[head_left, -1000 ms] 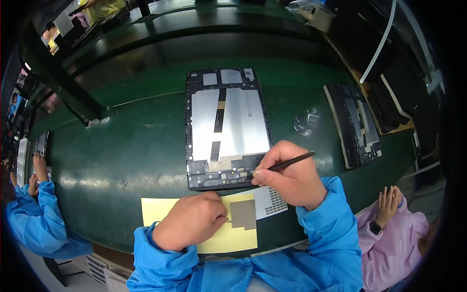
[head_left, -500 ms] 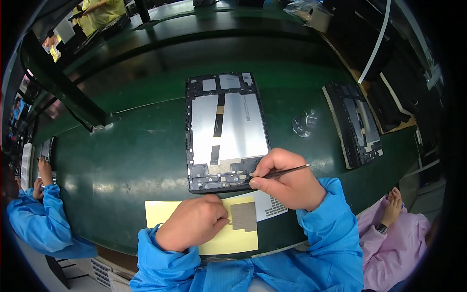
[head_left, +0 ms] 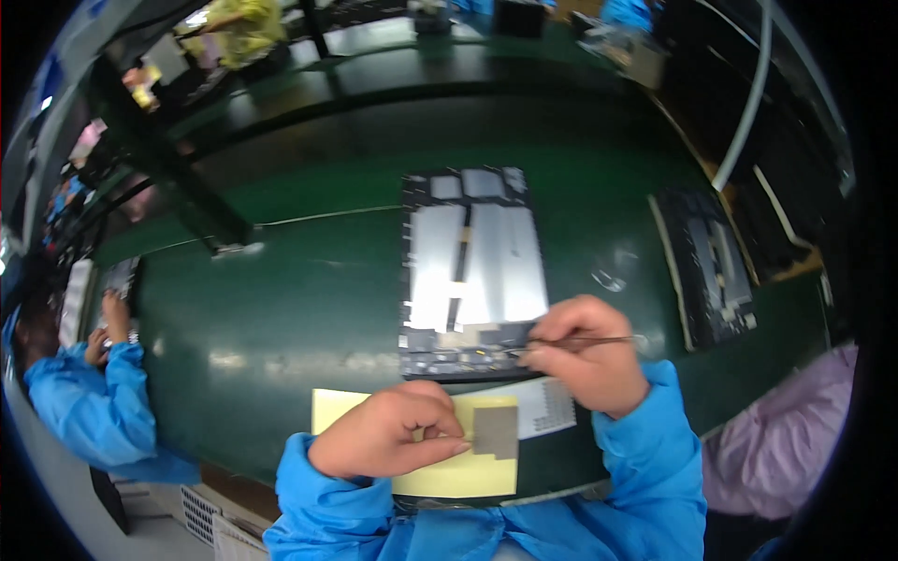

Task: The person assembles internal components into tablet chassis and applies adhesive strips to the tablet devices by hand, using a positioning tool to place the components precisely.

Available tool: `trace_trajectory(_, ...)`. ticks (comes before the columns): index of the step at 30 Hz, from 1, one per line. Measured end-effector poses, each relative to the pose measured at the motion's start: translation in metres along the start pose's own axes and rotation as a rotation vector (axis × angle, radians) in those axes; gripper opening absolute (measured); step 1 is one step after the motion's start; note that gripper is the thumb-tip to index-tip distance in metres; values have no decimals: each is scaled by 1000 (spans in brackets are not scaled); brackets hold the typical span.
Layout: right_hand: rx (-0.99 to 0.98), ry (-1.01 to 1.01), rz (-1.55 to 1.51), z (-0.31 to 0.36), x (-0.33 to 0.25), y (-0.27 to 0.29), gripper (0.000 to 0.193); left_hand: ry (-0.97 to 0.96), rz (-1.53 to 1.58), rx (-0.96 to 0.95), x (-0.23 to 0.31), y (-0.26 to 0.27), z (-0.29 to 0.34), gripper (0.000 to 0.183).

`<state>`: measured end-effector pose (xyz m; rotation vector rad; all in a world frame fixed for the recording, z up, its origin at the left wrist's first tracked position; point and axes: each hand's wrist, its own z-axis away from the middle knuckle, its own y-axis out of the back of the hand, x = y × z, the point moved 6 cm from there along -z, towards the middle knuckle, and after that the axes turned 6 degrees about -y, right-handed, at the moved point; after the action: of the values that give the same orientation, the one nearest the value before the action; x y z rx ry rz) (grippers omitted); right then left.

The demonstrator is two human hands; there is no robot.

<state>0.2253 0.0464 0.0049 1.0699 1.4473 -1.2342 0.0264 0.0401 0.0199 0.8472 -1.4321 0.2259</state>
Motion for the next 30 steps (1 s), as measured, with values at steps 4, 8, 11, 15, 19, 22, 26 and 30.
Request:
trace_trajectory(4,341,66,-34,5,0,48,14,-159,138,577,-18,23,-1,12)
trace_trajectory(8,484,52,338,4,5,53,13,52,-61,918,-47,30,5,39)
trace_trajectory(11,343,101,653,-4,13,42,13,132,-117,703,-58,19,-5,46)
trace_trajectory(15,331,129,562,-1,17,30,11,129,-129,657,-50,19,-9,46)
trace_trajectory(19,284,153,472,-2,20,29,7,49,-69,725,-55,19,-5,43)
trace_trajectory(22,279,350,416,0,9,25,6,-14,305,738,-47,16,-9,44)
trace_trajectory(26,297,507,363,7,-7,14,10,-102,847,648,-44,12,-12,48)
trace_trajectory(30,240,488,378,5,-8,14,14,-3,1061,497,-37,7,-8,46)
